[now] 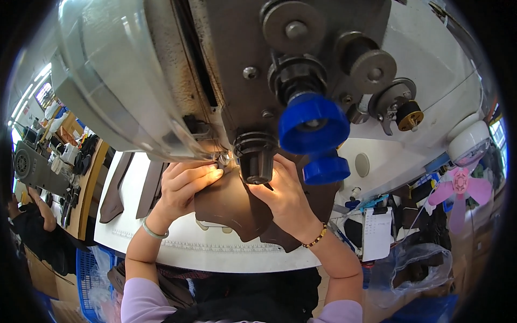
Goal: Sew and trim components of a brown shoe upper using an industrial sewing machine.
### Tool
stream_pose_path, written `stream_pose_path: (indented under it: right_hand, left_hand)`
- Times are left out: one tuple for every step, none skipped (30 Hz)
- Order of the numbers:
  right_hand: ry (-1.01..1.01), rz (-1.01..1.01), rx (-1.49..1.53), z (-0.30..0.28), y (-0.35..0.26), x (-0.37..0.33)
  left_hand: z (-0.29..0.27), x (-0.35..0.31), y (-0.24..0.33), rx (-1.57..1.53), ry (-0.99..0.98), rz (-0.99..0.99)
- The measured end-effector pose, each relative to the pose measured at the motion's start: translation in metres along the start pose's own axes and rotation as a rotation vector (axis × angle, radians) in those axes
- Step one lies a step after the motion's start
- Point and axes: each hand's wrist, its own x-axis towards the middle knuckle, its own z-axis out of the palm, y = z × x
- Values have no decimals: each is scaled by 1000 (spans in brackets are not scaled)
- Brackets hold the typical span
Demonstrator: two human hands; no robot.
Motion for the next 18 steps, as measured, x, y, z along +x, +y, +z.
stream_pose_path:
  right_hand:
    - [0,1,3,0,0,0]
    - [0,2,5,1,0,0]
    - [-3,2,6,1,0,0]
    - [2,1,2,0,-1,1]
    - [7,-1,-1,0,-1,1]
    - [6,1,-6,-1,0,2]
    - [3,0,-5,-1,0,2]
    - [0,-2,-3,-2,0,2]
    - [1,-3,-8,-1,-1,3]
    - [4,1,-5,0,-2,4]
    - [6,5,-2,0,-2,5]
    - [5,6,-5,0,-2,4]
    - [4,5,-6,0,-3,4]
    - [7,11,-9,-1,-4,5]
    - [10,17,-16,-2,-5,5]
    - [9,16,-20,-1,-5,5]
    - [7,20,-42,0,-4,4]
    - [8,21,-58,1,-3,3]
  left_hand:
    - [-1,-1,-1,3,0,7]
    - [-1,-1,-1,7,0,14]
    - [0,-1,-2,6,0,12]
    - [1,-1,-2,2,16,21]
    - [2,-1,-2,-1,32,30]
    - [3,0,-2,-5,35,32]
    - [4,0,-3,-1,41,29]
    - [4,0,-3,3,48,25]
    - [5,-1,-5,2,52,28]
    - [7,-4,-9,12,68,56]
    - [8,-5,-11,22,84,84]
    - [9,-5,-11,21,86,83]
    - [9,-5,-11,13,86,74]
    - [9,-5,-10,6,86,65]
    - [9,-5,-9,5,90,66]
    - [9,-4,-7,-23,97,53]
    - [8,-3,-5,-50,103,41]
    - [8,-3,-5,-46,103,41]
